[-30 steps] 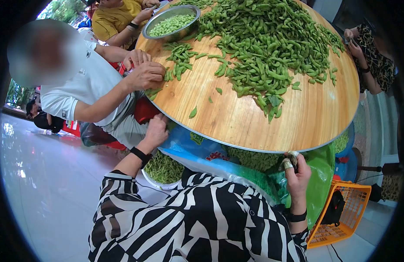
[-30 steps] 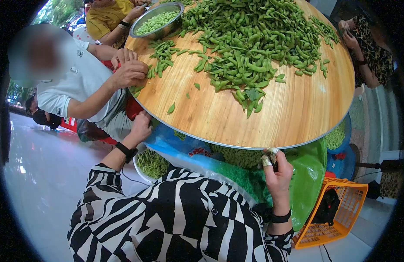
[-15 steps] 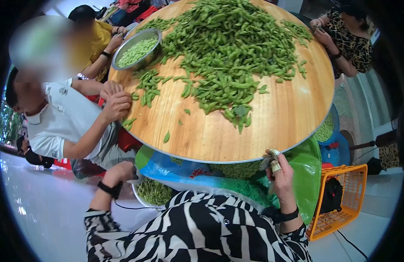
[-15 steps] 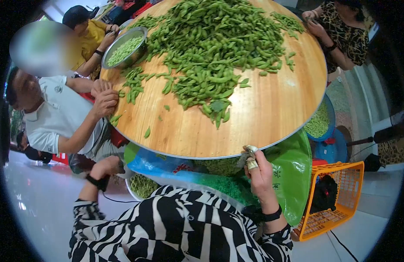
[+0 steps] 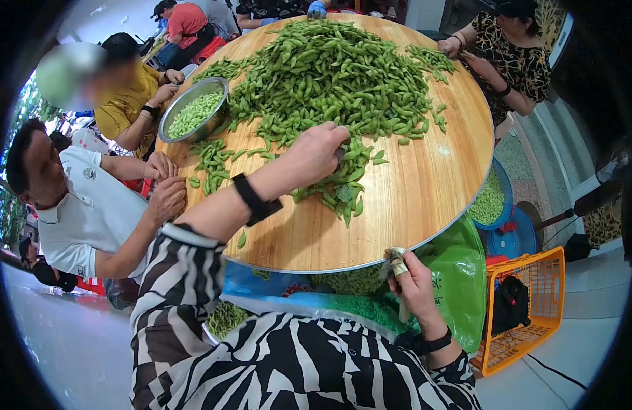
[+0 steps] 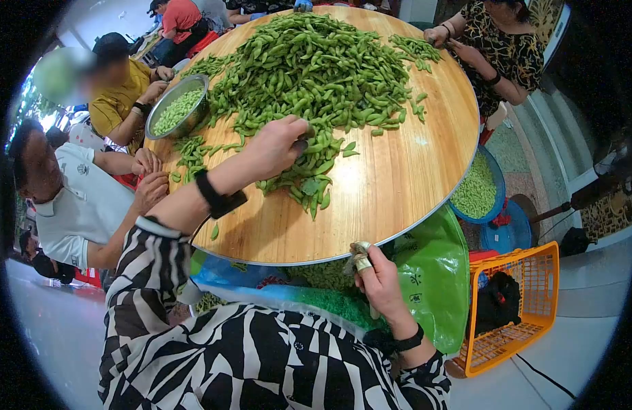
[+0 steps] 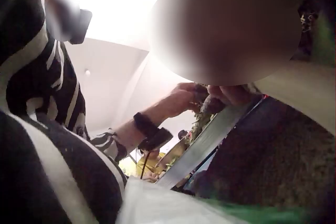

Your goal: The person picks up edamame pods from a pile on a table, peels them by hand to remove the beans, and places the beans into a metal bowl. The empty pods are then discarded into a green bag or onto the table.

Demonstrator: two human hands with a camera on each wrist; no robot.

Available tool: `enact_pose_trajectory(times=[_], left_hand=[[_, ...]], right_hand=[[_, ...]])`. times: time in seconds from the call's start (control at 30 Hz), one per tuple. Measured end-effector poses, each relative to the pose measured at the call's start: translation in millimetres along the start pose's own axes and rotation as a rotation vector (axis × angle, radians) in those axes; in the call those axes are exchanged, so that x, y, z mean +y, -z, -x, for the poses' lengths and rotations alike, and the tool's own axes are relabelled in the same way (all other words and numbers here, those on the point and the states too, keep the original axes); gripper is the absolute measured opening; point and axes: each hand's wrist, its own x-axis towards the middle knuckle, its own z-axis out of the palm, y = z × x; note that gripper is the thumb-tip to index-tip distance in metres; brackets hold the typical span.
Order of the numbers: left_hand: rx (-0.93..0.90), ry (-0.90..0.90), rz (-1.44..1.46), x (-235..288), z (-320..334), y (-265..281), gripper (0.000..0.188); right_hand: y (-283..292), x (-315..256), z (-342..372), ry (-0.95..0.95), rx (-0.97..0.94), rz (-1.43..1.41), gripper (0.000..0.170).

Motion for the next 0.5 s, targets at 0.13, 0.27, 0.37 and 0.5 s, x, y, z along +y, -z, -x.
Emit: enact_pose_trajectory(times=[0.13,0.27,0.37,0.5], left_hand=[[-0.052,0.120,-0.180,-0.2,-0.1,-27.9,0.016],[-0.138,0.038,-0.091,15.2,22.8,-32.0,0.019],[-0.025,-0.068,0.013,19.5,33.4,-28.5,0.020],[-0.044,0.184,0.345,66.4,38.0,0.8,0.022]], right_hand=[[-1.5,-0.3,0.9,0.052,-0.012,0.075,0.026],[-1.0,2.7,-0.2,0.059,0.005,0.098,0.028],[-0.2,-3.4,-2.8,0.037,-0.040,0.024,0.033],[-4.7,-27.4,-7.1,0.003,-0.068,-0.172,0.037]])
